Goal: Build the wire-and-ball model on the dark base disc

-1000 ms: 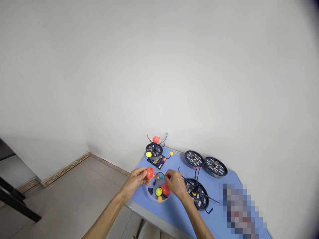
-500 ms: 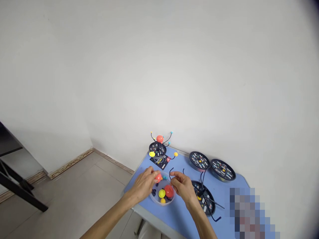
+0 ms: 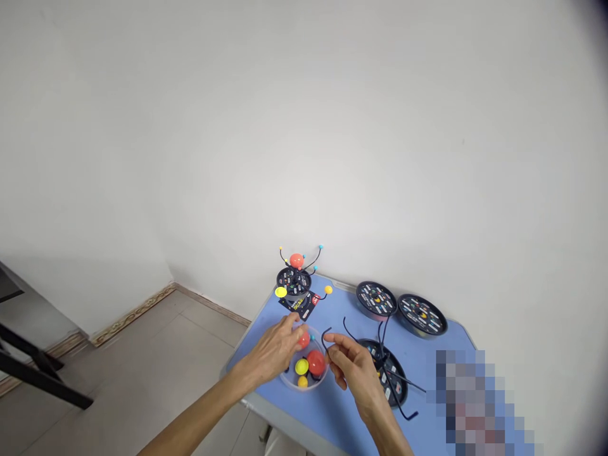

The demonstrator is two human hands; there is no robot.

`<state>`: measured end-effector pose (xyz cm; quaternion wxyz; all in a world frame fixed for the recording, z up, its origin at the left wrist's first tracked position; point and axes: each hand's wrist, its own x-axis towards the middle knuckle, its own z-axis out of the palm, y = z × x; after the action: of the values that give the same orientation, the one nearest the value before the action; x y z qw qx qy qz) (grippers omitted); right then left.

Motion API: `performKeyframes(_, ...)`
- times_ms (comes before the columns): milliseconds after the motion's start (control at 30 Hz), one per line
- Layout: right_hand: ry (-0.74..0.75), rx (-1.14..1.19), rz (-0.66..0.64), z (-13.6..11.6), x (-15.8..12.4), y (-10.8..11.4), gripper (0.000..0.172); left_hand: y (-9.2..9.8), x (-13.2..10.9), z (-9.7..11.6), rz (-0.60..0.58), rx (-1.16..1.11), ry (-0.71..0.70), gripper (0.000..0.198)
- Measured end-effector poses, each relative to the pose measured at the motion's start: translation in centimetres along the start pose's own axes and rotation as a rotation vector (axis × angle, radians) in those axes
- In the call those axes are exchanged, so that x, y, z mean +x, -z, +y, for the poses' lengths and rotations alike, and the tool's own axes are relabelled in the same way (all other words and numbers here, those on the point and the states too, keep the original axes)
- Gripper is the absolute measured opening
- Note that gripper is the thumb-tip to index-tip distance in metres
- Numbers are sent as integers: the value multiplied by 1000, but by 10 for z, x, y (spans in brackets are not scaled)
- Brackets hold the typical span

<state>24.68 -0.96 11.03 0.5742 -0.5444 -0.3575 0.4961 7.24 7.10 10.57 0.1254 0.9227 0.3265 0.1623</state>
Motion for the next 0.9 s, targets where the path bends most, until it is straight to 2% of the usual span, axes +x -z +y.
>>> performKeyframes(100,29,23,4,1,-2,0,43,-1,-3,10,-80,70,38,12)
performKeyframes(167,35,25,7,0,-3,-2,44,-3,-3,13,-120,72,36,14)
performKeyframes(267,32,29,18,-1,-5,-2,44,-2,-2,13,-120,91,58,9)
performKeyframes(333,26,29,32,-2,-7,-1,43,1,-2,12,-96,140,77,19)
performKeyframes(433,-4,23,48,-1,-8,2,38,2,-3,16,-140,139,-44,30)
performKeyframes(533,-7,18,49,2,-8,5,32,-3,-1,20,-214,105,-163,32)
performKeyframes(633,2,9,46,3,-10,8,29,-6,2,21,-184,116,-86,36)
performKeyframes(733,-2,11,35,3,-14,11,29,1,3,15,-127,105,16,40)
performKeyframes(900,1,50,15,3,-24,13,26,7,1,-2,-95,294,100,33)
